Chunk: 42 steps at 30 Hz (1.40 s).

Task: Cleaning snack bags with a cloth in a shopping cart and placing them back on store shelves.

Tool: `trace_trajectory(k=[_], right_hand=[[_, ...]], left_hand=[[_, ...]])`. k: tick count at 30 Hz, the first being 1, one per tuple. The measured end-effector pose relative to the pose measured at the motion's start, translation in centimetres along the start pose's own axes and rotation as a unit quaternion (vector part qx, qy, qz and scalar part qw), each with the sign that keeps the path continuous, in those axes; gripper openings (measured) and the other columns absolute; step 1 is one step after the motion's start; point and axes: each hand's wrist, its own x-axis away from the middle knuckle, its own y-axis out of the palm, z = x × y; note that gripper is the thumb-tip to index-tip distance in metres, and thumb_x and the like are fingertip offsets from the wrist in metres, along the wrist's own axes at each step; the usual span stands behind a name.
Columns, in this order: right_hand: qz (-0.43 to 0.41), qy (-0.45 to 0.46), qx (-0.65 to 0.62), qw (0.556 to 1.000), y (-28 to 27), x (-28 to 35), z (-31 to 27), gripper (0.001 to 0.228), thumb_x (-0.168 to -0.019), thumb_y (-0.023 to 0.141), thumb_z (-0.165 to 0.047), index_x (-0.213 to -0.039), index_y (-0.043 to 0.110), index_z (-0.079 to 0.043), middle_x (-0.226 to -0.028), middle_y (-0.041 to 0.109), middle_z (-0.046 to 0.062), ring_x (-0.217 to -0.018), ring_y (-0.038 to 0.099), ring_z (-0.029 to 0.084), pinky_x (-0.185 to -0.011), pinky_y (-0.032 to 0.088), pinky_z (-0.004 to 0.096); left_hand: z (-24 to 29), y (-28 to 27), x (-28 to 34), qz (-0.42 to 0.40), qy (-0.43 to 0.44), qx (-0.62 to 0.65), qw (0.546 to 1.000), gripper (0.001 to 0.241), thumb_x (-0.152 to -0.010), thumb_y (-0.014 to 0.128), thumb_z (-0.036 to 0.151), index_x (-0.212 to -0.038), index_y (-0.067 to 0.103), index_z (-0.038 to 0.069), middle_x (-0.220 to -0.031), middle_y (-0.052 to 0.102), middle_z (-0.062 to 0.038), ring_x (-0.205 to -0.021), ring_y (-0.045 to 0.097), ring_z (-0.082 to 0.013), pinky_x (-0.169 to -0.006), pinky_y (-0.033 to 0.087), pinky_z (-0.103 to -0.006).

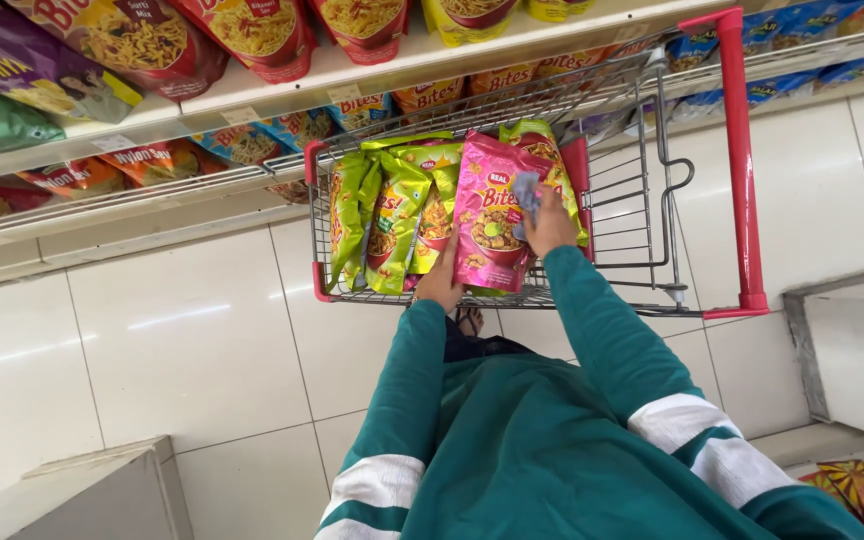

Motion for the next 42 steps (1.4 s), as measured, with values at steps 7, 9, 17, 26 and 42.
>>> trace_trajectory(k=[7, 9, 17, 26, 42], right_hand=[[-0.008, -0.284, 0.021, 0.958, -3.1, 4.7, -9.0, 0.025, -0.095, 0.071, -0.027, -0.118, 0.075, -0.019, -0.126, 0.060, 0.010, -0.112, 0.058, 0.035, -0.092, 0.053, 0.051], [-0.048, -0.322, -0.036, 0.945, -3.8, 5.8, -8.6, 0.020, -0.093, 0.073, -0.030, -0.110, 0.079, -0.020, -0.120, 0.064, 0.005, -0.108, 0.062, 0.030, -0.087, 0.055, 0.045], [0.014, -0.026, -0.026, 0.999, -2.7, 2.9, -5.3, 0.035, -0.095, 0.072, -0.027, -0.128, 0.069, -0.018, -0.124, 0.061, 0.016, -0.109, 0.061, 0.037, -0.090, 0.053, 0.049], [-0.070, -0.319, -0.060, 0.943, -5.0, 5.4, -13.7, 0.035, -0.093, 0.070, -0.019, -0.127, 0.071, -0.022, -0.123, 0.061, 0.007, -0.114, 0.058, 0.033, -0.099, 0.050, 0.046], [0.009, -0.340, 0.050, 0.939, -4.1, 2.5, -17.1, 0.044, -0.093, 0.069, -0.039, -0.133, 0.067, -0.021, -0.125, 0.061, 0.010, -0.107, 0.058, 0.039, -0.090, 0.049, 0.050]], left_hand=[[-1.8, 1.4, -0.6, -0.013, -0.026, -0.010, 1.000, 0.115, -0.074, 0.067, 0.004, -0.163, 0.002, 0.036, -0.160, 0.043, -0.019, -0.124, 0.060, -0.0430, -0.094, 0.055, -0.0490], [-4.6, 3.4, -1.4, 0.007, 0.004, -0.031, 0.999, 0.110, -0.077, 0.067, 0.005, -0.162, 0.004, 0.035, -0.159, 0.044, -0.020, -0.125, 0.060, -0.0432, -0.094, 0.054, -0.0498], [0.1, -0.2, 0.0, -0.011, 0.014, 0.003, 1.000, 0.115, -0.074, 0.062, -0.002, -0.162, 0.003, 0.041, -0.156, 0.044, -0.023, -0.126, 0.057, -0.0443, -0.095, 0.053, -0.0496], [-5.0, 3.2, -0.7, 0.212, 0.037, 0.122, 0.969, 0.068, -0.085, 0.046, -0.005, -0.153, 0.044, 0.004, -0.118, 0.067, -0.032, -0.111, 0.065, -0.0495, -0.101, 0.049, -0.0517], [-11.0, 5.5, -3.6, 0.273, -0.067, 0.249, 0.927, 0.068, -0.086, 0.044, -0.005, -0.154, 0.041, 0.002, -0.124, 0.069, -0.025, -0.108, 0.072, -0.0344, -0.099, 0.055, -0.0407]])
